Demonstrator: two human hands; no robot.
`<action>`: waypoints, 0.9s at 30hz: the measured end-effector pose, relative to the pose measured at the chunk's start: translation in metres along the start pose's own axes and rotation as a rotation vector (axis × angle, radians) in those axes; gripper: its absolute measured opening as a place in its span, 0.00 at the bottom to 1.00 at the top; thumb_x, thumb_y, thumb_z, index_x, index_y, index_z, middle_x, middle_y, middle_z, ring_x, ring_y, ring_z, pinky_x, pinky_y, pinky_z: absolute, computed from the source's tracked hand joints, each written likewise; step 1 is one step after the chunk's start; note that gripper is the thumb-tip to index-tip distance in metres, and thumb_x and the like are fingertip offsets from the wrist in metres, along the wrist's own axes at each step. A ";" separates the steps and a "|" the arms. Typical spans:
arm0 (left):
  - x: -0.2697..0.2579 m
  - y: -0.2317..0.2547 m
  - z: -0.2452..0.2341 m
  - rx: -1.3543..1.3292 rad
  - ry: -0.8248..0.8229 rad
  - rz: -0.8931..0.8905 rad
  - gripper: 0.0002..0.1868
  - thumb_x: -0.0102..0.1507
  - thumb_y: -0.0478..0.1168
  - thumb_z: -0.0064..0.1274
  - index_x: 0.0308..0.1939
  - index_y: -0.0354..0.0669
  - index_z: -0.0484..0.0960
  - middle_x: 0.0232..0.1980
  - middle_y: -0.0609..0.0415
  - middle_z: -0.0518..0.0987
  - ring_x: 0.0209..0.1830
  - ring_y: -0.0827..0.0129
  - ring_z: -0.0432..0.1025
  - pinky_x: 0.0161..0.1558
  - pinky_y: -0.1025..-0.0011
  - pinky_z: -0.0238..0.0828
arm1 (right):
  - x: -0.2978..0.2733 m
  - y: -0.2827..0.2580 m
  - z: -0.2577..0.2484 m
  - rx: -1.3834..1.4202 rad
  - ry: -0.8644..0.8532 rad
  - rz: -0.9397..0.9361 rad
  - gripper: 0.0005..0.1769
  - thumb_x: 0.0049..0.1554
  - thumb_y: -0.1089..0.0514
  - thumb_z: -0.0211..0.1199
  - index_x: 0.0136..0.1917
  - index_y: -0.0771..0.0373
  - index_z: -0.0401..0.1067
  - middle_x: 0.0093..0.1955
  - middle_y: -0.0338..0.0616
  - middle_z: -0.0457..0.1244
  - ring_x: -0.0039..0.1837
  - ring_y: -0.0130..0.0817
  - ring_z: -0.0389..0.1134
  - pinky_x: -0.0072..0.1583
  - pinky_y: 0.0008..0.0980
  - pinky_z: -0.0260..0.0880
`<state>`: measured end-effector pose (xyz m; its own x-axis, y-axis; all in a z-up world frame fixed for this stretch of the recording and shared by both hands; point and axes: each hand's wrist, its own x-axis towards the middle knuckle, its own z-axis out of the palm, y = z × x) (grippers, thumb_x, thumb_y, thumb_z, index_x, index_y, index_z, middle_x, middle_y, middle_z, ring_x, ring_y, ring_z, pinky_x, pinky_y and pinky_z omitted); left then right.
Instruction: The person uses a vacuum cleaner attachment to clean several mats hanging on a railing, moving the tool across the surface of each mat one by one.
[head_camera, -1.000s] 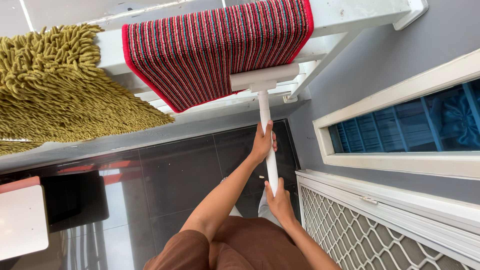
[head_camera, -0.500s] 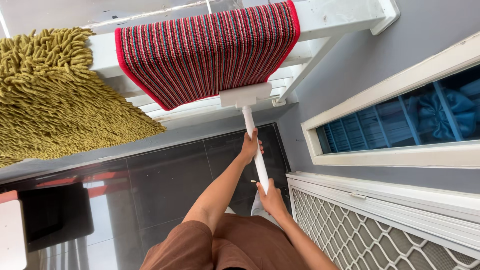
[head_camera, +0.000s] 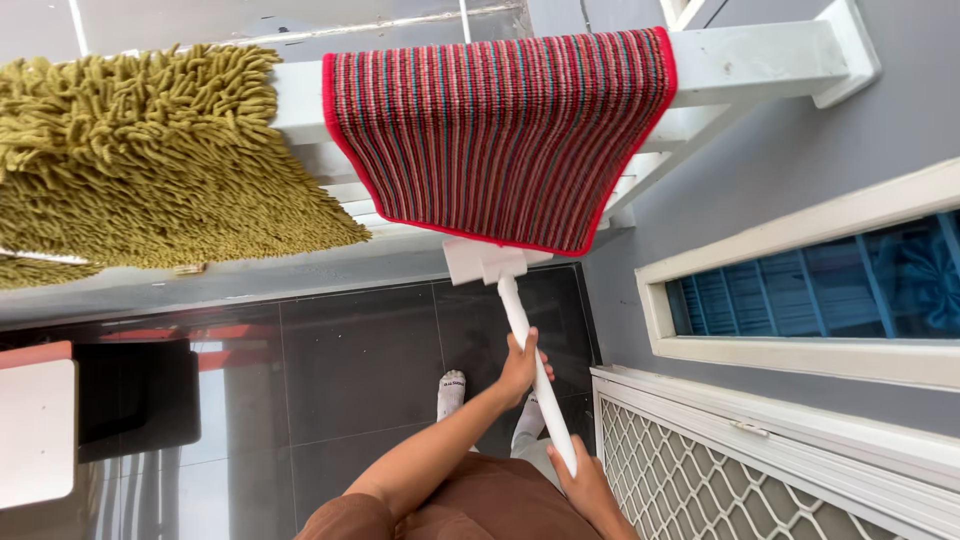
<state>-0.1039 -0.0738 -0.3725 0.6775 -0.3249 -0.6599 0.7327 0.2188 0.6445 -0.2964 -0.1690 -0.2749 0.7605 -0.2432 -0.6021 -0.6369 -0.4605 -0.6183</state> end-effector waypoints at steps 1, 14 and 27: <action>-0.005 -0.007 -0.005 -0.026 0.041 -0.039 0.28 0.69 0.62 0.42 0.55 0.45 0.53 0.37 0.48 0.71 0.28 0.65 0.73 0.30 0.64 0.80 | -0.004 0.000 -0.003 -0.020 -0.035 0.018 0.20 0.60 0.41 0.59 0.47 0.61 0.67 0.29 0.59 0.67 0.32 0.52 0.71 0.39 0.48 0.66; -0.115 0.055 -0.013 -0.270 0.342 0.334 0.22 0.71 0.57 0.42 0.51 0.41 0.62 0.27 0.53 0.69 0.20 0.69 0.67 0.23 0.70 0.70 | -0.005 -0.024 0.005 -0.058 -0.002 -0.375 0.20 0.56 0.44 0.65 0.52 0.60 0.70 0.40 0.61 0.72 0.45 0.62 0.74 0.43 0.50 0.72; -0.089 0.208 0.070 0.095 -0.046 0.582 0.22 0.72 0.57 0.39 0.48 0.39 0.67 0.26 0.57 0.70 0.18 0.77 0.66 0.19 0.76 0.67 | 0.020 -0.133 0.001 0.187 0.312 -0.388 0.18 0.63 0.46 0.57 0.49 0.64 0.65 0.27 0.50 0.65 0.28 0.39 0.69 0.33 0.37 0.65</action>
<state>-0.0165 -0.0641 -0.1523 0.9613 -0.2160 -0.1713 0.2307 0.2902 0.9288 -0.1970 -0.1116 -0.2050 0.9280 -0.3410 -0.1500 -0.2915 -0.4140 -0.8623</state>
